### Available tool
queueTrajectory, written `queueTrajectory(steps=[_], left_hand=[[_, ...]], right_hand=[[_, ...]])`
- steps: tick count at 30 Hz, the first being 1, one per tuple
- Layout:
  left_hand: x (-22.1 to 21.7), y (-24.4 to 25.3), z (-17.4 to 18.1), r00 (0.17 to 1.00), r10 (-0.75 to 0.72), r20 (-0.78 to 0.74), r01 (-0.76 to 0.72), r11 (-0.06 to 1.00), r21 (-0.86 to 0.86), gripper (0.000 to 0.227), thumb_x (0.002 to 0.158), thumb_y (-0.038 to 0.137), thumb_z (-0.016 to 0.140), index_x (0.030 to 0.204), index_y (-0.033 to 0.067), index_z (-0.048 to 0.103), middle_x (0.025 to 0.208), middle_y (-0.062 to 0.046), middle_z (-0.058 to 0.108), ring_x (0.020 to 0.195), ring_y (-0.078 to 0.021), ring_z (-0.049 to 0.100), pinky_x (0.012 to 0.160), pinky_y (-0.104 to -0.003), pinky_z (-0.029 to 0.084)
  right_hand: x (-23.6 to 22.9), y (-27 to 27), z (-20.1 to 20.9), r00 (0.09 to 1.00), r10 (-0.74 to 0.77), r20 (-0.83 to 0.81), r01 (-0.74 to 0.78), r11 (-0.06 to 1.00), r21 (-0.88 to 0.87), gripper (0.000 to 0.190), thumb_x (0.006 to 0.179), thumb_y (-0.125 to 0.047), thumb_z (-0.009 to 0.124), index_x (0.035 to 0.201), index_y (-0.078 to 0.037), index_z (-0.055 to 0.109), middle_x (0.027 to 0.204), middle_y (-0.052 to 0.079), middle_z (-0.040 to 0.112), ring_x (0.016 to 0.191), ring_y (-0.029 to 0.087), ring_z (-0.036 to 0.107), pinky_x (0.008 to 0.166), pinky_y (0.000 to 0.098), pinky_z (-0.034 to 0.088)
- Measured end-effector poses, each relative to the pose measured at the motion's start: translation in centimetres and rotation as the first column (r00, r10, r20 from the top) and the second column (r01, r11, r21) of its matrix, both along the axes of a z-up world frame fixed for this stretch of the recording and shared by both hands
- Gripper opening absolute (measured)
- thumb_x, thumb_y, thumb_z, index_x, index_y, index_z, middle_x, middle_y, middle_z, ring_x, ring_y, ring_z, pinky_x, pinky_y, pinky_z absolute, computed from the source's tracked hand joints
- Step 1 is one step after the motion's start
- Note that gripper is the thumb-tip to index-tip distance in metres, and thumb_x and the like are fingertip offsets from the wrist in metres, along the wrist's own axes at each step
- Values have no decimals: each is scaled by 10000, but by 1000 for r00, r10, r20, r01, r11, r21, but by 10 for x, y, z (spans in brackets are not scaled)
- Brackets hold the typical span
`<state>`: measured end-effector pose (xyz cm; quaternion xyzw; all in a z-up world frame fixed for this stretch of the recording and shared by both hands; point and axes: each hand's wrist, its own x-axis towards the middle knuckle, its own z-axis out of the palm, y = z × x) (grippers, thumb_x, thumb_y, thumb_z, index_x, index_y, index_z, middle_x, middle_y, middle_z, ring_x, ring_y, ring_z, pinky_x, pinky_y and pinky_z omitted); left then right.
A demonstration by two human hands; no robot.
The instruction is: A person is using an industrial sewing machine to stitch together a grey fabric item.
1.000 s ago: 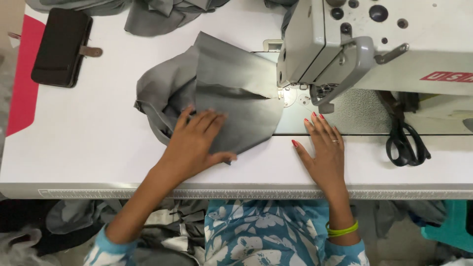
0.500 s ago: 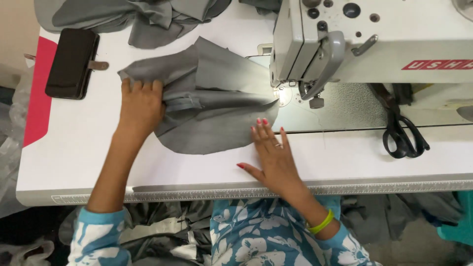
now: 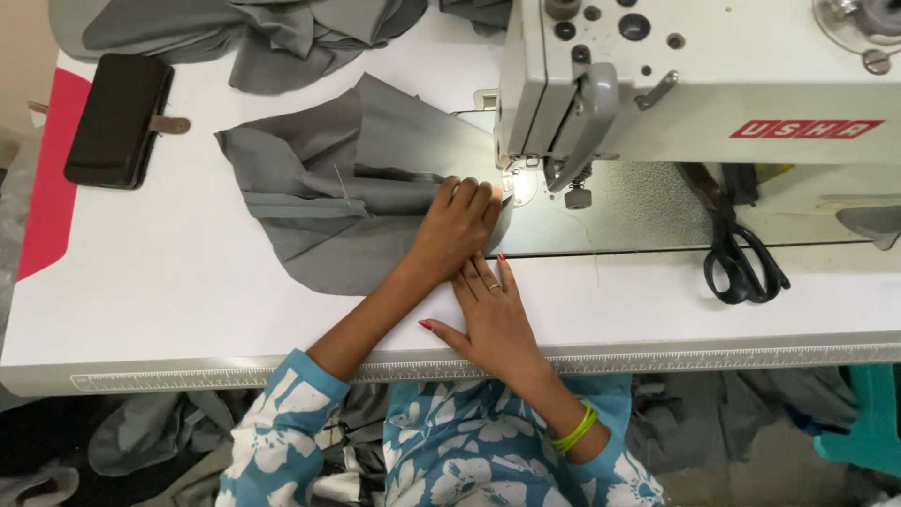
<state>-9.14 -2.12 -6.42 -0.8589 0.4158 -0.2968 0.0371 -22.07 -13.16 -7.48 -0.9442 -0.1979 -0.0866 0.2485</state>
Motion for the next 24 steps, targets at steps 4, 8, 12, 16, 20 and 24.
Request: queueTrajectory(steps=[4,8,12,16,20,24], left_hand=[[-14,-4,-7,998,-32,-50,31,999,-11,200,874,172,643,1021,41,680,1016,-92,619,1031,-260,572,1013,-431,457],[-23,-11,-7,976,-44,-215,3,982,-189,229,828,140,658,1033,44,694,971,-60,599,1023,-244,564,1034,-427,430],[-20,-14,-11,963,-66,-262,7,976,-220,226,793,143,689,996,44,690,977,-71,603,1033,-253,559,1032,-434,411],[-21,-13,-9,950,-91,-297,2,958,-286,202,794,133,720,980,57,699,956,-61,587,1022,-256,542,1030,-449,404],[-21,-13,-8,951,-80,-298,-13,954,-299,179,814,119,726,982,61,710,959,-55,582,1027,-253,538,1045,-450,403],[-21,-14,-9,951,-91,-296,-11,945,-326,219,812,118,720,1022,59,719,973,-47,581,1037,-244,540,1050,-454,401]], right_hand=[[-1,0,0,996,25,-82,-24,1000,14,805,968,-608,538,1358,96,561,1426,258,551,1455,397,394,1243,584,146],[-1,-1,-5,999,53,-7,-53,997,51,770,963,-570,565,1373,82,564,1409,258,568,1431,408,415,1238,577,138],[-1,-2,-3,999,52,3,-52,995,80,748,960,-540,590,1381,77,562,1415,256,568,1438,397,415,1245,573,136],[-2,-2,-4,998,55,-32,-52,993,103,712,945,-507,621,1370,63,572,1415,246,567,1441,397,407,1248,573,130],[-1,-2,-4,998,59,-28,-56,993,105,698,942,-499,630,1359,57,582,1421,242,563,1448,402,400,1249,567,127],[-1,-2,-2,998,56,-18,-54,993,106,699,940,-497,629,1361,60,583,1418,240,567,1448,402,401,1248,568,126]])
